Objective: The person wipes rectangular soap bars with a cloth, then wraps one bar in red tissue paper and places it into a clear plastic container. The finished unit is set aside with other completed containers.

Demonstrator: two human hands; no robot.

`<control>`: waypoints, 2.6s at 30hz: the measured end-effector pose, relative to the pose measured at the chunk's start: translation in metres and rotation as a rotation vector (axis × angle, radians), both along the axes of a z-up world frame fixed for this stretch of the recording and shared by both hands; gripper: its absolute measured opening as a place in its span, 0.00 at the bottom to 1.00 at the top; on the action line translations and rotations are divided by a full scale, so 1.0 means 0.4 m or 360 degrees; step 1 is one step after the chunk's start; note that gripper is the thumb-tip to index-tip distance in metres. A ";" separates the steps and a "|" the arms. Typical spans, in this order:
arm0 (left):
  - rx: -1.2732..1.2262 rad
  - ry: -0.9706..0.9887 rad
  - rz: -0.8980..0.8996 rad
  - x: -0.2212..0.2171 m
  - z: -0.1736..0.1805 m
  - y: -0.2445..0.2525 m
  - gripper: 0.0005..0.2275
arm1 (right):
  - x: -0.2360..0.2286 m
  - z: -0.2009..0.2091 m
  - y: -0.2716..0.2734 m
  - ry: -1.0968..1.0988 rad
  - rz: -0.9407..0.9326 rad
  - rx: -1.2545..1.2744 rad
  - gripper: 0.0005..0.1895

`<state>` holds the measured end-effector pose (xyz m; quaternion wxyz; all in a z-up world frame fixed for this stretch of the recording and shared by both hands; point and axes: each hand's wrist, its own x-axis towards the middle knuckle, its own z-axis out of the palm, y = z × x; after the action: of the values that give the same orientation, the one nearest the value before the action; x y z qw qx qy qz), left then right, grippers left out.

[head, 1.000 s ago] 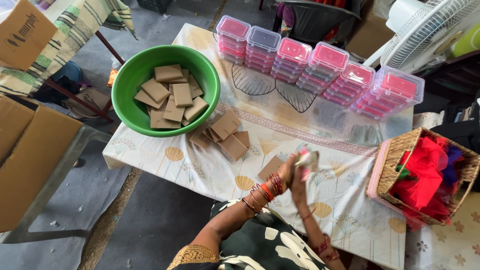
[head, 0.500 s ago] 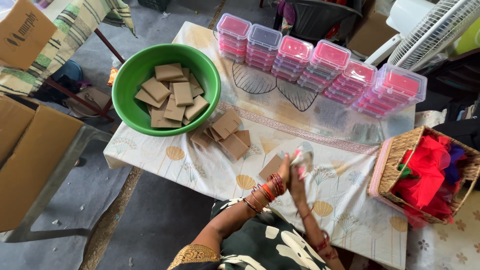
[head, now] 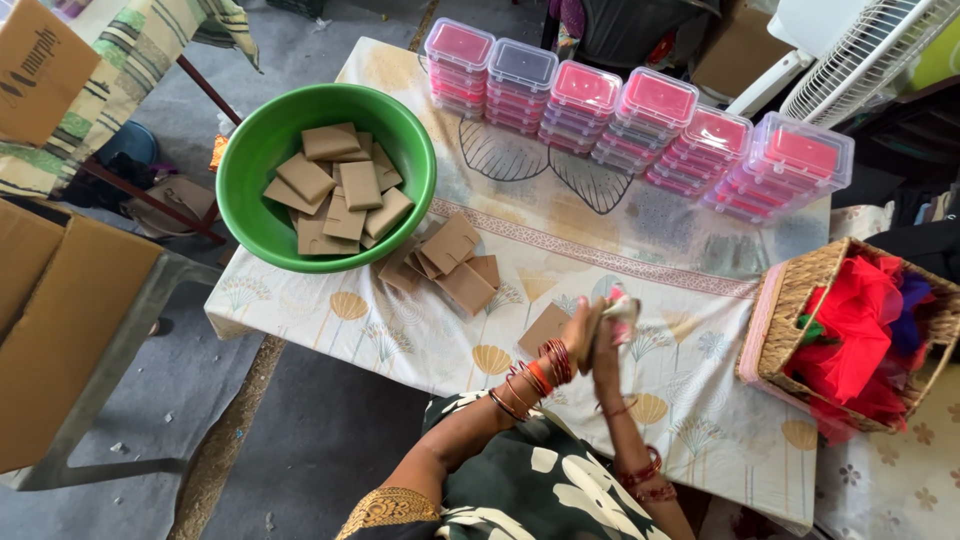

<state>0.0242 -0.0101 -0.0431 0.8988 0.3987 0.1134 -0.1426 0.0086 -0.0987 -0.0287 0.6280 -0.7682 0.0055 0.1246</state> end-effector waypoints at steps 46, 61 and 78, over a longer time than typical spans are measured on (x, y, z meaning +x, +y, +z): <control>-0.0404 0.0071 0.0149 -0.045 0.096 0.066 0.30 | 0.025 -0.006 -0.022 -0.0036 -0.0032 0.0222 0.42; -0.0412 0.0022 0.0154 -0.063 0.149 0.080 0.28 | 0.036 0.020 -0.025 -0.0289 -0.0003 0.0057 0.37; -0.0065 -0.0309 0.0030 -0.074 0.070 0.051 0.28 | 0.114 -0.112 0.019 0.0052 -0.0074 0.0186 0.31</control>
<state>-0.0053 0.0105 -0.0152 0.9148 0.3911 0.0265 -0.0970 0.0541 -0.0912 -0.0737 0.6743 -0.7278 0.0262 0.1226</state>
